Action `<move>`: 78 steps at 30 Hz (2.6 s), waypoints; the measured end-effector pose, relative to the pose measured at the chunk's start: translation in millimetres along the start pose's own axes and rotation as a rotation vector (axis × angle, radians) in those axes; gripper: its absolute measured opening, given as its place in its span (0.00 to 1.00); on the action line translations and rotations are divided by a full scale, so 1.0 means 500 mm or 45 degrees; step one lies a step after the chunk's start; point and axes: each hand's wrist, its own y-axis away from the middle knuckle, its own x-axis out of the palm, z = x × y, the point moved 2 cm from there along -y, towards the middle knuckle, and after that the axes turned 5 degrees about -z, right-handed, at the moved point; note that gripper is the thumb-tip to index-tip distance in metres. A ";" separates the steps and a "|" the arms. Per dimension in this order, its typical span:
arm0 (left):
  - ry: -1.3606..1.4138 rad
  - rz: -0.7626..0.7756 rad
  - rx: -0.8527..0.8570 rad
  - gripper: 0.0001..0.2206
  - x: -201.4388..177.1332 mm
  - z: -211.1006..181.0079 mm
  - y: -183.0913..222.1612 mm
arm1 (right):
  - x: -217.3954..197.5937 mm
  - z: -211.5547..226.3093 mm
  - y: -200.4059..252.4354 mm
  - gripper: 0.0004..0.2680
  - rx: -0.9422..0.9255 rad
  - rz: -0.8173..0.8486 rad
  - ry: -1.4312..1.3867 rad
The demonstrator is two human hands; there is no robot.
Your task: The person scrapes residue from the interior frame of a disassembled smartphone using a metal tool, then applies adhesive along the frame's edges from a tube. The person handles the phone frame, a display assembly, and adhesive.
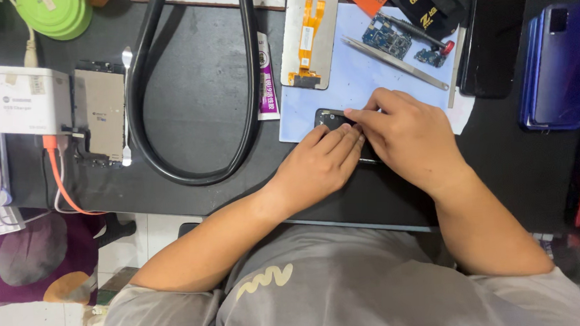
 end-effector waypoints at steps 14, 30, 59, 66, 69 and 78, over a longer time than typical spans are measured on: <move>0.017 0.017 0.013 0.15 0.008 -0.001 0.006 | 0.010 0.005 0.008 0.10 -0.022 -0.011 0.028; -0.019 -0.025 0.030 0.16 0.005 -0.002 0.006 | 0.005 0.000 0.009 0.08 0.029 -0.029 0.015; -0.029 0.001 0.023 0.15 0.008 -0.002 0.008 | 0.051 -0.062 -0.028 0.04 -0.114 0.057 -0.049; -0.014 0.015 0.016 0.17 0.010 0.002 0.011 | -0.043 -0.091 0.081 0.11 0.346 0.051 0.041; 0.055 0.034 -0.011 0.17 0.009 0.006 0.008 | -0.048 -0.090 0.123 0.07 0.401 0.032 0.036; 0.103 0.057 -0.010 0.18 -0.003 0.018 -0.004 | -0.053 -0.101 0.154 0.04 0.309 -0.133 -0.012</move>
